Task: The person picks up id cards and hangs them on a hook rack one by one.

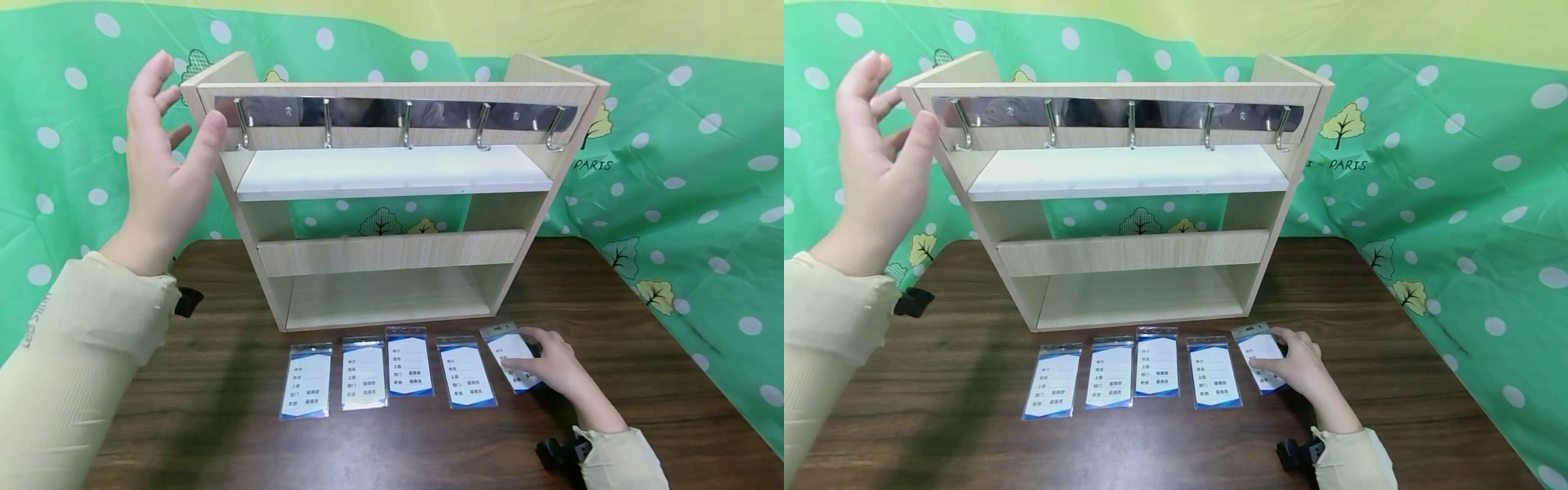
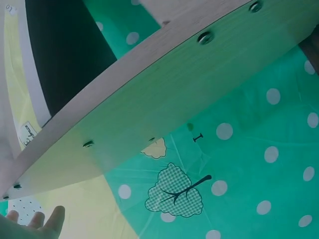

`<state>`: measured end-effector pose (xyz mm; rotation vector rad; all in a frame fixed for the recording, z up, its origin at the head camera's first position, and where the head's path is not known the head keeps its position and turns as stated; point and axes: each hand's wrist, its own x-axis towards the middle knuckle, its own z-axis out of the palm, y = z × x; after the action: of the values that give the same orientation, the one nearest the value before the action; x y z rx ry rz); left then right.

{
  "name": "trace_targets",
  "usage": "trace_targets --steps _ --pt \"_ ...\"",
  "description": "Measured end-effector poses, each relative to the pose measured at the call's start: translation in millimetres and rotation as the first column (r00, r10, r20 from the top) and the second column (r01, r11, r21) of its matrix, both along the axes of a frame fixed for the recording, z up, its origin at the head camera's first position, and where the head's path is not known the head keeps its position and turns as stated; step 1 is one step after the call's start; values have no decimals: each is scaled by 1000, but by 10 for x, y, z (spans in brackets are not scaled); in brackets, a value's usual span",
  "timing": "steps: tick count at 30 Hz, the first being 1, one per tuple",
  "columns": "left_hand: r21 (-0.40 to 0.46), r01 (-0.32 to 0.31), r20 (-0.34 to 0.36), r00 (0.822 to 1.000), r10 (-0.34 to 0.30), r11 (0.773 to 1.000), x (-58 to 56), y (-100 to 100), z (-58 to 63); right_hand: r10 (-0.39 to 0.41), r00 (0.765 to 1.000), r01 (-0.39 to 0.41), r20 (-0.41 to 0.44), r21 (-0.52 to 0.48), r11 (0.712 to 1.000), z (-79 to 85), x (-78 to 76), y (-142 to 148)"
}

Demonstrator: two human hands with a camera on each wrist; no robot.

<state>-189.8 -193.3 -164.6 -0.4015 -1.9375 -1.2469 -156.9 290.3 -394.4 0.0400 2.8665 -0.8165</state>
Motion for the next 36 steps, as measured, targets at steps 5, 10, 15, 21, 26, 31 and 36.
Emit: trace_targets --steps 5,10,15,21,26,31,36 --pt "12 32 -5 999 -32 999 -88 22 80 -34 999 35 16 -17 999 -21 -19 -6" --pt "-19 33 -55 998 -34 999 -211 39 100 -76 995 79 61 -44 996 -2 -30 -31" --pt "-8 27 -119 992 -28 1000 -311 45 95 -83 993 89 80 -66 994 8 -47 -28" --pt "18 -18 -264 964 22 1000 -388 77 80 -67 992 79 105 -111 991 -1 -81 26" --pt "80 -59 -349 933 83 995 -426 209 49 -67 991 84 119 -143 986 -31 -89 60" --pt "127 -91 -367 921 132 988 -486 264 30 -71 991 89 110 -167 982 -52 -93 69" --pt "134 -80 -388 913 126 988 -525 248 17 -89 993 101 76 -185 977 -70 -82 89"
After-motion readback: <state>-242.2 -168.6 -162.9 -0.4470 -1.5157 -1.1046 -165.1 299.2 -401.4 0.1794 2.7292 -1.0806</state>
